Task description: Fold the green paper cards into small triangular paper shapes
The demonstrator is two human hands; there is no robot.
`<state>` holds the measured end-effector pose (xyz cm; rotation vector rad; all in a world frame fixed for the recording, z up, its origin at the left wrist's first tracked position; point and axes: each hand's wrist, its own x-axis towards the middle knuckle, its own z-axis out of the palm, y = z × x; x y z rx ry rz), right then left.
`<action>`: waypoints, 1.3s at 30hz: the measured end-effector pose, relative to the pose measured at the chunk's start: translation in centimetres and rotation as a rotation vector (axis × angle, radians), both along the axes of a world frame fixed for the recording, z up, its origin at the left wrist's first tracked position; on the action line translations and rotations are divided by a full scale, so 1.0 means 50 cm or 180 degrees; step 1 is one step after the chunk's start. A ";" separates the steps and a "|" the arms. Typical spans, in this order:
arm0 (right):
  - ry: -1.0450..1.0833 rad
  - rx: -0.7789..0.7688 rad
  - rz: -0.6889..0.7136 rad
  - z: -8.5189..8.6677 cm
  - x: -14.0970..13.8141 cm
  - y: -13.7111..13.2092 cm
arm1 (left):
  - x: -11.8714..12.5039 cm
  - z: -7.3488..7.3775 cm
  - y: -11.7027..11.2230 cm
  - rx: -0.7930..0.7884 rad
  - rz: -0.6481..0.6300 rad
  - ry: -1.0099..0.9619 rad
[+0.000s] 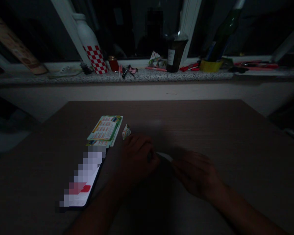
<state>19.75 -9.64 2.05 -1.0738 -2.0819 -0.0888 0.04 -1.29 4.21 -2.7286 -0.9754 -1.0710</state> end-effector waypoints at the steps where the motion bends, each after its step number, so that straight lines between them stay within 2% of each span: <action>1: 0.0020 -0.0012 0.0023 0.002 0.001 0.000 | -0.004 0.000 0.005 0.0008 0.0049 0.0029; 7: 0.0307 0.0003 -0.0036 0.012 0.007 0.005 | -0.029 -0.003 0.025 0.0133 0.0489 -0.0119; 10: 0.0358 -0.0041 -0.0138 0.010 0.006 0.008 | -0.020 -0.007 0.004 -0.0149 0.0253 -0.0271; 14: 0.0303 -0.0026 -0.0233 0.003 0.000 0.010 | 0.010 -0.016 -0.045 -0.0753 -0.0142 -0.0525; 17: 0.0246 0.0008 -0.0219 -0.005 -0.008 0.009 | 0.028 -0.023 -0.069 -0.1595 -0.0225 -0.0575; 20: 0.0215 -0.0065 -0.0169 -0.013 -0.018 0.009 | 0.033 -0.031 -0.072 -0.1910 -0.0120 -0.0776; 23: 0.0267 -0.0097 -0.0037 -0.016 -0.023 0.010 | 0.029 -0.038 -0.063 -0.1949 -0.0043 -0.0783; 25: 0.0332 -0.0085 0.0006 -0.013 -0.021 0.011 | 0.023 -0.040 -0.055 -0.1804 -0.0023 -0.0613; 29: 0.0517 0.0017 -0.0358 -0.004 -0.011 0.011 | 0.012 -0.034 -0.041 -0.0765 -0.0360 0.0065; 32: 0.0619 0.0026 -0.0511 -0.004 -0.003 0.014 | 0.007 -0.024 -0.035 -0.0417 -0.0596 0.0523; 35: 0.0713 0.0032 -0.0227 -0.008 0.002 0.019 | 0.006 -0.018 -0.030 -0.0675 -0.0627 0.0215; 39: 0.0875 -0.0017 -0.0250 -0.007 0.005 0.024 | 0.005 -0.017 -0.025 -0.1660 -0.0440 -0.0528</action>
